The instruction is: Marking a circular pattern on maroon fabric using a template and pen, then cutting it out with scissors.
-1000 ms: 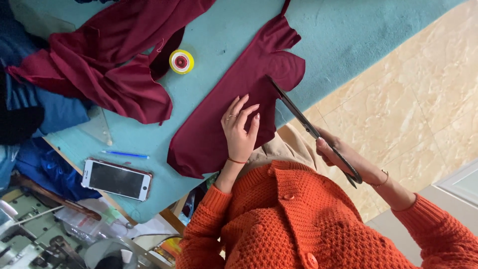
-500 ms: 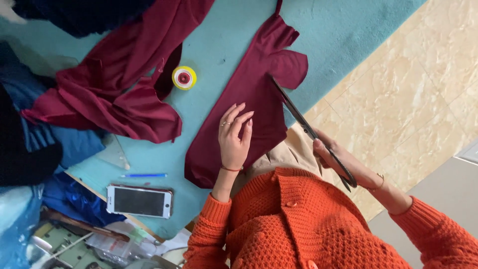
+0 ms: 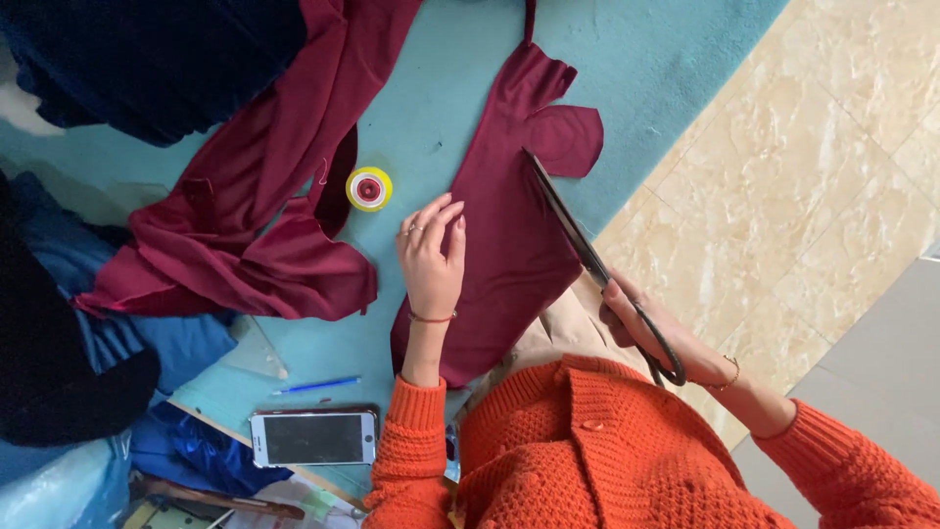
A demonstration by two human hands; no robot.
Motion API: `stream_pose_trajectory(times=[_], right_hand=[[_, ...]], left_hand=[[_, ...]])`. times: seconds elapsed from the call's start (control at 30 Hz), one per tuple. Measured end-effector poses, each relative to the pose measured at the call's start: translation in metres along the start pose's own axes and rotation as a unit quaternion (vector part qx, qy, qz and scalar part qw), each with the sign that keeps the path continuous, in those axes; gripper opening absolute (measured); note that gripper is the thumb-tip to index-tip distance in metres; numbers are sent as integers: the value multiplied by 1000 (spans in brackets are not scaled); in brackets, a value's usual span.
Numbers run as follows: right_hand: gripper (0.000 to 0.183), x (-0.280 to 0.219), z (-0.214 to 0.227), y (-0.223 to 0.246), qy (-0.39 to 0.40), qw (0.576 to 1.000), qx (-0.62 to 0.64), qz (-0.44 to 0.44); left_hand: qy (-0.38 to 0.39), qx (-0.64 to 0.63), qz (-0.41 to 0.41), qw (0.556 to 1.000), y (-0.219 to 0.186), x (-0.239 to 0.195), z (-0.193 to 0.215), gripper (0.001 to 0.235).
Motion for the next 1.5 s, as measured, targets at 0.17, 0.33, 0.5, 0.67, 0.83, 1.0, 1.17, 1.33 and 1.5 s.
stream_pose_trajectory(times=[0.17, 0.33, 0.5, 0.67, 0.83, 1.0, 1.17, 1.33, 1.5], right_hand=[[46, -19, -27, 26, 0, 999, 40, 4], [42, -24, -46, 37, -18, 998, 53, 15], [41, -10, -47, 14, -31, 997, 65, 27], [37, -32, -73, 64, -38, 995, 87, 41], [34, -10, -78, 39, -44, 990, 124, 53], [35, 1, -84, 23, -42, 988, 138, 54], [37, -11, -96, 37, -40, 981, 187, 37], [34, -24, -108, 63, -88, 967, 234, 37], [41, 3, -122, 15, -54, 971, 228, 42]], left_hand=[[31, 19, -8, 999, 14, 18, -18, 18], [18, 39, -18, 999, 30, 17, -30, 20], [19, 8, -10, 1000, 33, 17, -27, 21], [33, -6, -18, 999, 32, 18, -23, 21], [45, -20, -19, 999, 31, 18, -21, 20], [46, -12, -20, 999, 28, 21, -19, 20], [52, -9, -20, 998, 30, 20, -20, 21], [60, -15, -14, 998, 31, 20, -21, 21], [63, -14, -18, 998, 31, 19, -22, 23]])
Point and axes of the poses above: each hand's wrist, its own x-axis towards the middle knuckle, its own z-axis out of the back of the hand, y = z × x, the point moved 5 cm from there along x, towards the middle knuckle, and after that the axes turned 4 degrees about -y, right-handed, at the moved point
